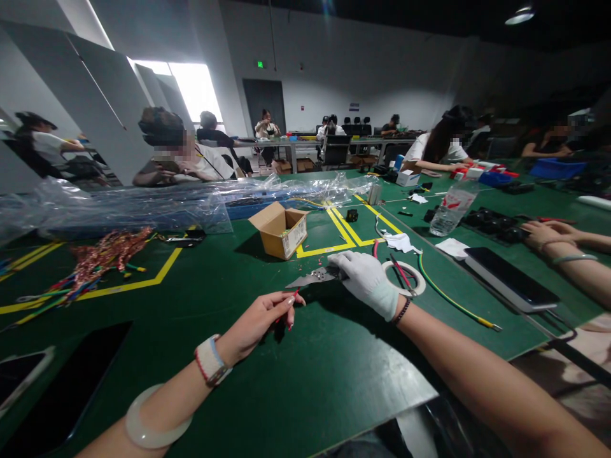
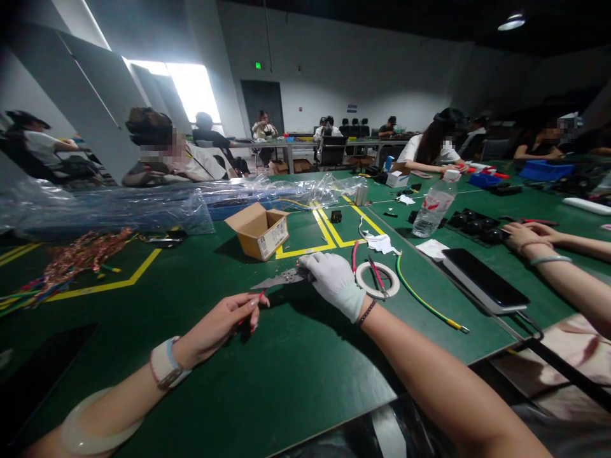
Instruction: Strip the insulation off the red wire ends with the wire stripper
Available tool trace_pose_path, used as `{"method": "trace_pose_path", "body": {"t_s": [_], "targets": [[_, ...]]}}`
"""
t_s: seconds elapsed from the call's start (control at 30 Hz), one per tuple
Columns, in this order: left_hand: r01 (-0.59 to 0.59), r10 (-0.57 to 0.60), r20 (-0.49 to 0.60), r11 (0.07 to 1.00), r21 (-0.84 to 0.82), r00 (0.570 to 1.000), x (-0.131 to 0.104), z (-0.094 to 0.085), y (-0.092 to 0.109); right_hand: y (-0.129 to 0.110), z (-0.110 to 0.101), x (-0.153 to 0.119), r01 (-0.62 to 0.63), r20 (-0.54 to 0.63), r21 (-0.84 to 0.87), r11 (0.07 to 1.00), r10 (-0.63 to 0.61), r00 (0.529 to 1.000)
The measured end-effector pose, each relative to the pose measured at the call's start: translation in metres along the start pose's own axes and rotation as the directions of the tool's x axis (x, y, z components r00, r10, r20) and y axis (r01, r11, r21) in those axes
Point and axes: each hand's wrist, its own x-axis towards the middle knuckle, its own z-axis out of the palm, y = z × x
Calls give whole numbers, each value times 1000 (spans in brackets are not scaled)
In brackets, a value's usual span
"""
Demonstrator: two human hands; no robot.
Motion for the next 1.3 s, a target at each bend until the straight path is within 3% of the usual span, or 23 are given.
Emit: {"method": "trace_pose_path", "body": {"t_s": [0.13, 0.23, 0.4, 0.5, 0.57, 0.7, 0.77, 0.9, 1.1, 1.2, 1.3], "targets": [[-54, 52, -14, 988, -147, 999, -2, -2, 0, 4, 1, -1, -3, -75, 201, 980, 18, 997], [-137, 129, -56, 972, -192, 990, -1, -5, 0, 3, -1, 1, -35, -140, 438, 898, 107, 984], [-158, 173, -141, 981, 110, 975, 4, 0, 5, -9, -6, 10, -143, 5, 767, 626, 217, 976], [-187, 232, -164, 950, 251, 959, 7, 9, 12, -17, -6, 15, -224, 152, 896, 384, 209, 966], [-212, 268, -181, 936, 279, 946, 10, 14, 16, -21, -8, 17, -291, 254, 926, 242, 172, 952], [-236, 306, -208, 923, 304, 929, 24, 14, 21, -28, -13, 18, -382, 382, 920, 89, 14, 924], [-238, 287, -122, 921, 308, 950, 31, 11, 22, -30, -13, 17, -397, 397, 918, 17, -42, 917], [-231, 235, 26, 920, 316, 972, 36, 7, 19, -37, -3, 13, -403, 406, 909, -102, 4, 914], [-158, 129, 112, 936, 315, 985, 31, 11, 7, -46, 9, 7, -441, 460, 877, -194, 65, 886], [-113, 82, 117, 950, 290, 990, 31, 14, 2, -49, 16, 5, -392, 422, 888, -238, 86, 903], [-83, 62, 79, 948, 307, 995, 32, 17, -2, -51, 21, 5, -354, 382, 909, -219, 99, 919]]}}
